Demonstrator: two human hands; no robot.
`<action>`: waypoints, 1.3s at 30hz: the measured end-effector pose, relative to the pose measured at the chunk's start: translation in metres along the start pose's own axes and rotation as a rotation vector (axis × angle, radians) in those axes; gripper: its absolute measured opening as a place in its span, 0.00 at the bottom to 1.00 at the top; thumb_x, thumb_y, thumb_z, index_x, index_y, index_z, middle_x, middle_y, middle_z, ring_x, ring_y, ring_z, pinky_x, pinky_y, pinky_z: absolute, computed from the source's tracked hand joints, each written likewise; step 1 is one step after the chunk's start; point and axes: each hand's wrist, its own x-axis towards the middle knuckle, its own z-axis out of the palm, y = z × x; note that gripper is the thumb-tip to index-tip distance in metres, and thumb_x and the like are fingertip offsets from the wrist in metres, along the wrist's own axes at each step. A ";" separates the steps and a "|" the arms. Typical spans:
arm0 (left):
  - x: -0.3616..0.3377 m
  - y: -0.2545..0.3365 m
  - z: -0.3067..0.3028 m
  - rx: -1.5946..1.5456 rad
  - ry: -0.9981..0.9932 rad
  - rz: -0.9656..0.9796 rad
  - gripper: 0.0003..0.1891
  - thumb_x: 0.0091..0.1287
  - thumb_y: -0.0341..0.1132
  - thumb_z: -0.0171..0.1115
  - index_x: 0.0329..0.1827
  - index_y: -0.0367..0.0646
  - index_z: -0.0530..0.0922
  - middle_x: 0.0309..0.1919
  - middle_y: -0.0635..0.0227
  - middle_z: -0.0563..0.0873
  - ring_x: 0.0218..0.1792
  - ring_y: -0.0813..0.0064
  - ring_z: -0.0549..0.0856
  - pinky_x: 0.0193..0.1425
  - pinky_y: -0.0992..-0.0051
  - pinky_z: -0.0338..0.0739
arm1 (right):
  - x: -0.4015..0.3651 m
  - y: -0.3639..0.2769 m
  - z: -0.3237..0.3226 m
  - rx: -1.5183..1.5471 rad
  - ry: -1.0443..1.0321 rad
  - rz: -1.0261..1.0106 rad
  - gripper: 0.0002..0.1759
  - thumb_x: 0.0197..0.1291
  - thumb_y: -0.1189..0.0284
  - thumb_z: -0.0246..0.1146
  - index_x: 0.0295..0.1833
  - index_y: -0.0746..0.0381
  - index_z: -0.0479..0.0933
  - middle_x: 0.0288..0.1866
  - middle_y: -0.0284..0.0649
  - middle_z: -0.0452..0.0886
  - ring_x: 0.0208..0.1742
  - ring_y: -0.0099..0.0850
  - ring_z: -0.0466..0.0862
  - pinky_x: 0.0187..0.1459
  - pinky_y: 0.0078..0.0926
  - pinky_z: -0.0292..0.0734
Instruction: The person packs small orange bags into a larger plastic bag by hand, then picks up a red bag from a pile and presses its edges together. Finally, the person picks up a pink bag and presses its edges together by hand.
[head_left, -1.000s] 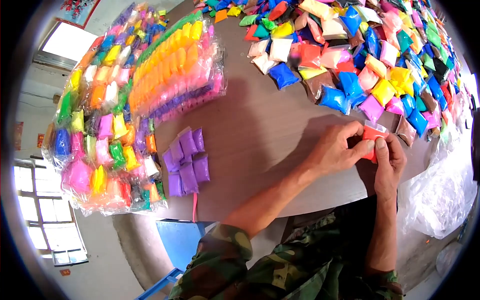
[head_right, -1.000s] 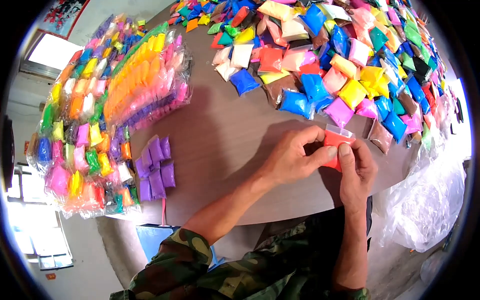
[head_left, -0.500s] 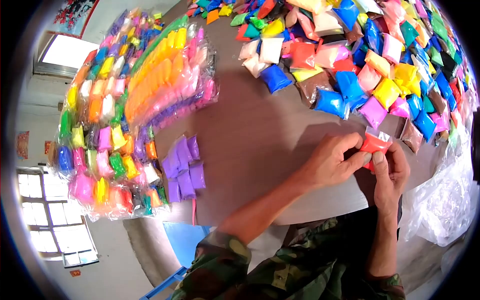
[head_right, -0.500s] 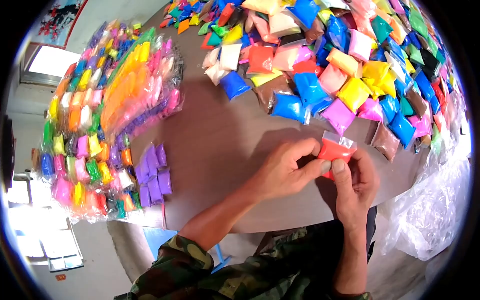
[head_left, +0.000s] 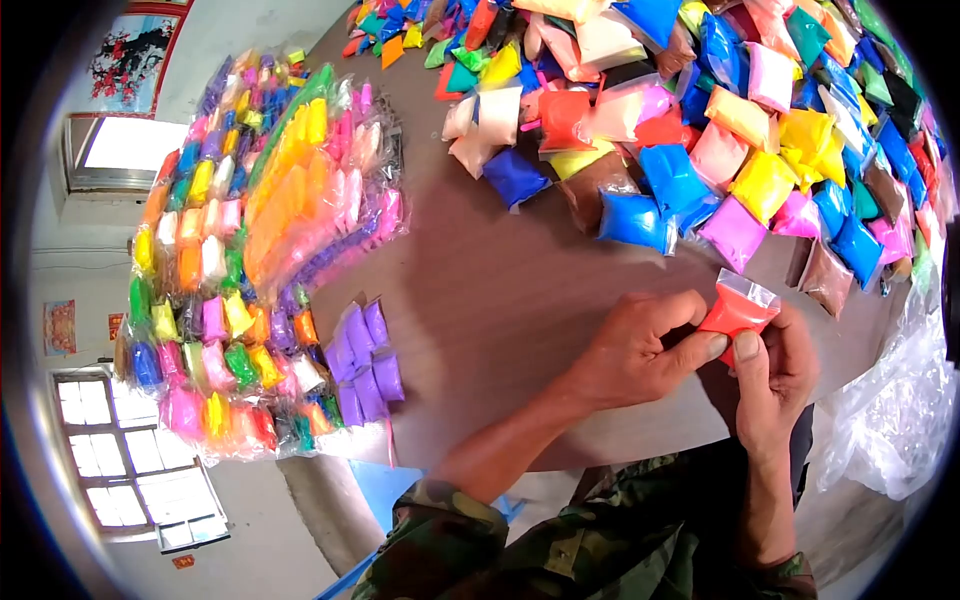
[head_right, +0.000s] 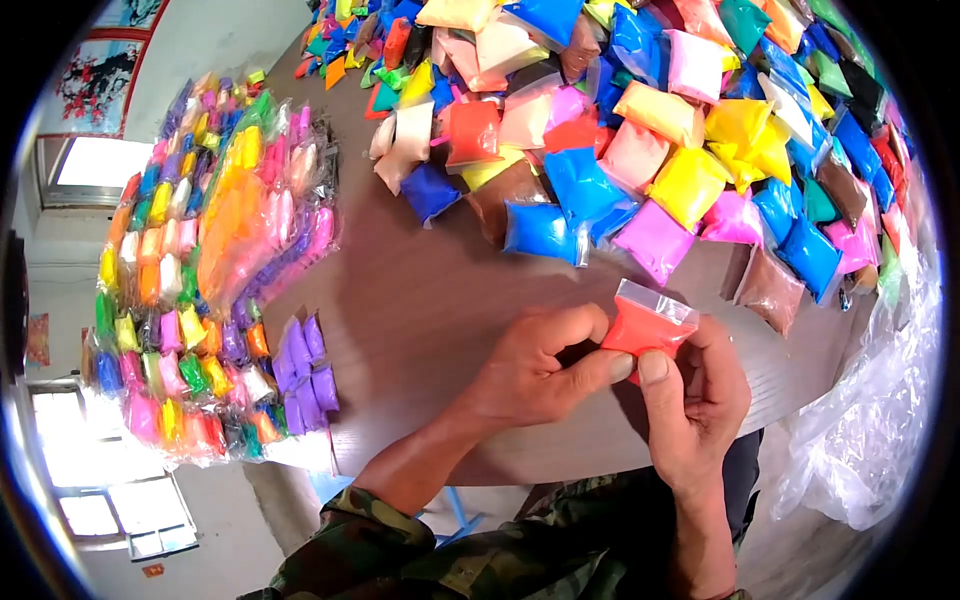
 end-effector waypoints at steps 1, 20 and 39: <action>0.000 0.000 -0.002 0.001 0.001 -0.002 0.11 0.72 0.32 0.77 0.40 0.36 0.82 0.26 0.65 0.80 0.28 0.78 0.75 0.33 0.68 0.72 | 0.000 -0.001 0.000 -0.006 -0.002 0.007 0.19 0.81 0.70 0.68 0.67 0.71 0.79 0.51 0.34 0.85 0.49 0.21 0.82 0.54 0.20 0.78; 0.002 0.000 0.000 -0.028 0.073 0.017 0.11 0.79 0.35 0.70 0.45 0.35 0.84 0.31 0.68 0.85 0.34 0.84 0.80 0.38 0.72 0.77 | 0.003 0.009 0.004 -0.115 0.025 -0.037 0.14 0.83 0.68 0.66 0.61 0.68 0.83 0.49 0.30 0.85 0.50 0.16 0.80 0.53 0.17 0.74; 0.003 0.003 -0.002 -0.194 -0.018 -0.006 0.10 0.78 0.36 0.71 0.51 0.37 0.87 0.35 0.74 0.88 0.35 0.87 0.81 0.39 0.76 0.78 | 0.006 0.004 0.005 -0.244 0.038 -0.134 0.10 0.81 0.70 0.64 0.51 0.66 0.84 0.35 0.23 0.78 0.38 0.14 0.75 0.37 0.20 0.71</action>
